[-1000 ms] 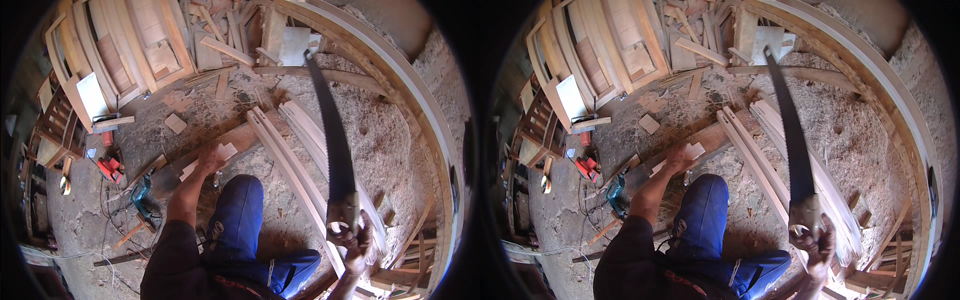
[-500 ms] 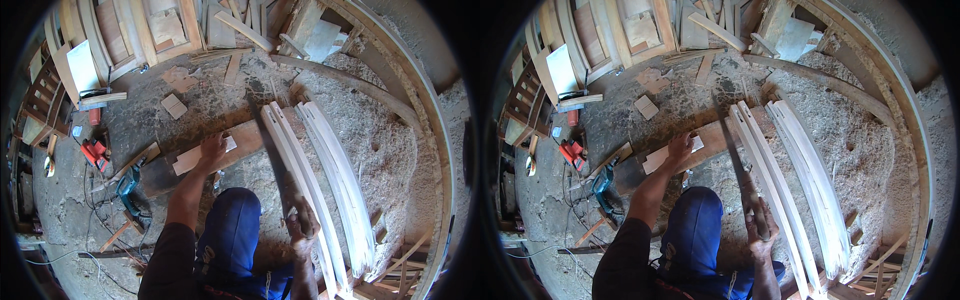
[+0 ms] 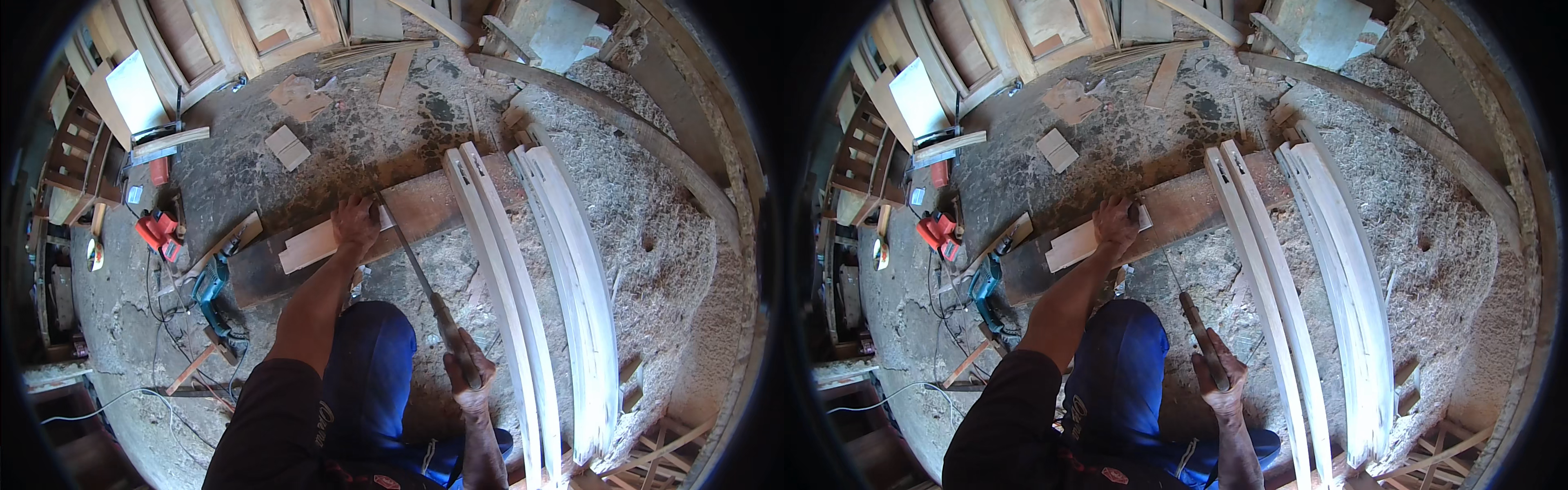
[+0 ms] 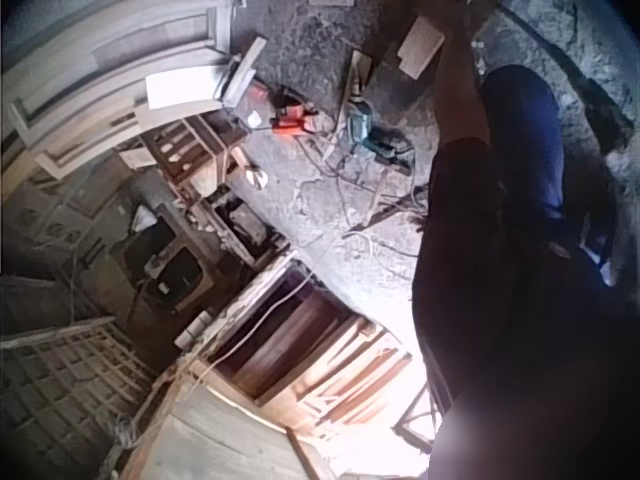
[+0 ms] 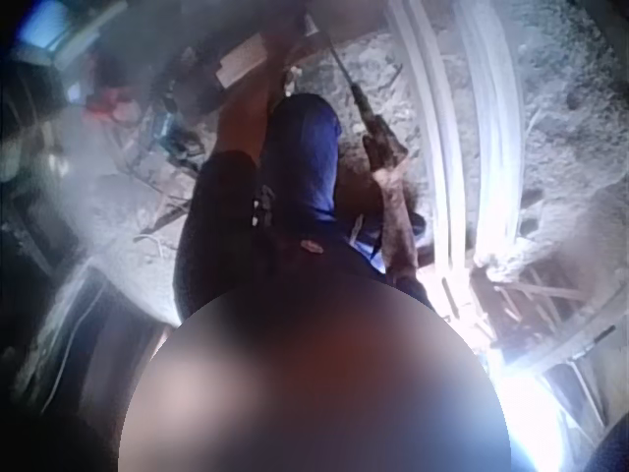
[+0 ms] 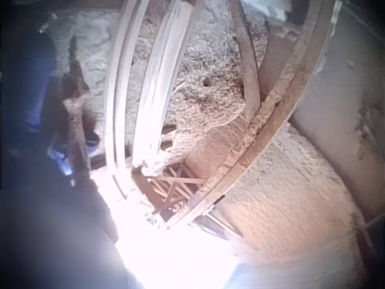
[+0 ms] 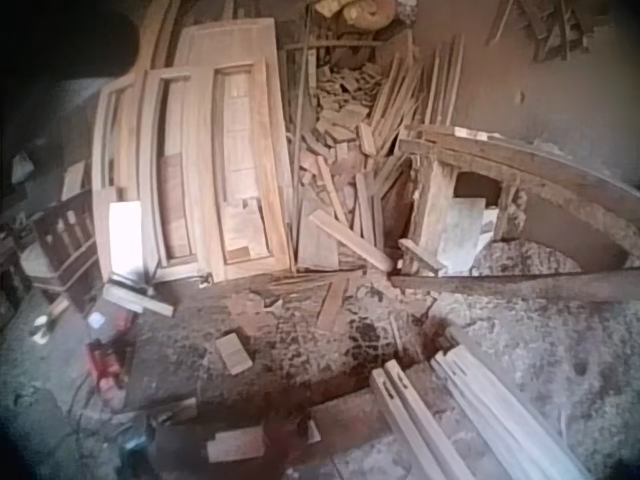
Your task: The person sits on the floor and uses a chisel and hammer to carve a small wooden block. They repeatedly strike the chisel to shape the wood, then use a hand saw to cut the block. Finally, they place the finished piece with other similar blocks.
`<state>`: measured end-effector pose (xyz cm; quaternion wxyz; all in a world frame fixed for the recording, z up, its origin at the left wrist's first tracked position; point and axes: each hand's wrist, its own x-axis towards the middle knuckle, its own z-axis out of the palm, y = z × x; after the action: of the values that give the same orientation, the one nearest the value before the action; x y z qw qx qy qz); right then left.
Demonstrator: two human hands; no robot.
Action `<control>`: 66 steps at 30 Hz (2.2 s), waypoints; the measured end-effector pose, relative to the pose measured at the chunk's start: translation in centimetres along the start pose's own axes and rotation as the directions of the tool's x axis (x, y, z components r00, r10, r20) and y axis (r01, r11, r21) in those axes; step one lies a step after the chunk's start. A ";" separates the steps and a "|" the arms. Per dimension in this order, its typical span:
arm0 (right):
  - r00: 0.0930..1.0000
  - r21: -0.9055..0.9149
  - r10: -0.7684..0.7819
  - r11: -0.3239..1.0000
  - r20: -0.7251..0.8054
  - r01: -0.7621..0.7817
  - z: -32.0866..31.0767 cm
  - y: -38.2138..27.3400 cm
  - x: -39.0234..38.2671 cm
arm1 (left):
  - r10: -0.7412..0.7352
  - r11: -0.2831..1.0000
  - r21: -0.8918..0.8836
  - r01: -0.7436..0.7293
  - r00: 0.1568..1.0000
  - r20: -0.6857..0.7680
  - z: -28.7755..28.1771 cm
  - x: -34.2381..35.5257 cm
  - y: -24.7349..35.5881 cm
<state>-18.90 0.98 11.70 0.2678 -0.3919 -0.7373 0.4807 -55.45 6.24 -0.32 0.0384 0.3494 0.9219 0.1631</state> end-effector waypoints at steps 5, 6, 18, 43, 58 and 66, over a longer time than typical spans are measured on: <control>0.999 0.033 -0.045 0.998 -0.022 0.046 0.2 0.2 1.1 | 0.008 1.000 0.005 -0.008 1.000 -0.003 0.1 -0.1 -0.2; 1.000 0.024 -0.025 0.999 -0.005 0.026 0.2 0.1 1.1 | 0.015 1.000 0.003 -0.015 1.000 -0.023 0.1 -0.1 -0.3; 0.998 0.005 -0.015 1.000 0.057 0.015 1.8 -0.2 3.3 | 0.005 1.000 0.028 -0.004 1.000 -0.019 0.3 0.1 -0.2; 0.965 -0.082 -0.260 0.962 0.018 0.261 -2.2 -0.5 -3.7 | 0.121 0.993 0.013 -0.121 0.991 -0.061 1.3 -0.2 -1.3; 0.992 -0.143 -0.093 0.984 0.087 0.105 -2.1 -0.3 -3.6 | 0.088 0.996 0.012 -0.088 0.996 -0.029 1.2 0.1 -1.1; 0.998 -0.035 -0.017 0.999 0.056 0.019 3.6 2.0 3.2 | 0.066 0.998 0.010 -0.066 0.995 -0.071 0.4 0.4 -0.1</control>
<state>-22.80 2.33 8.46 0.2443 -0.3764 -0.7564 0.4759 -55.71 6.52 -0.67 -0.0014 0.3738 0.9113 0.1729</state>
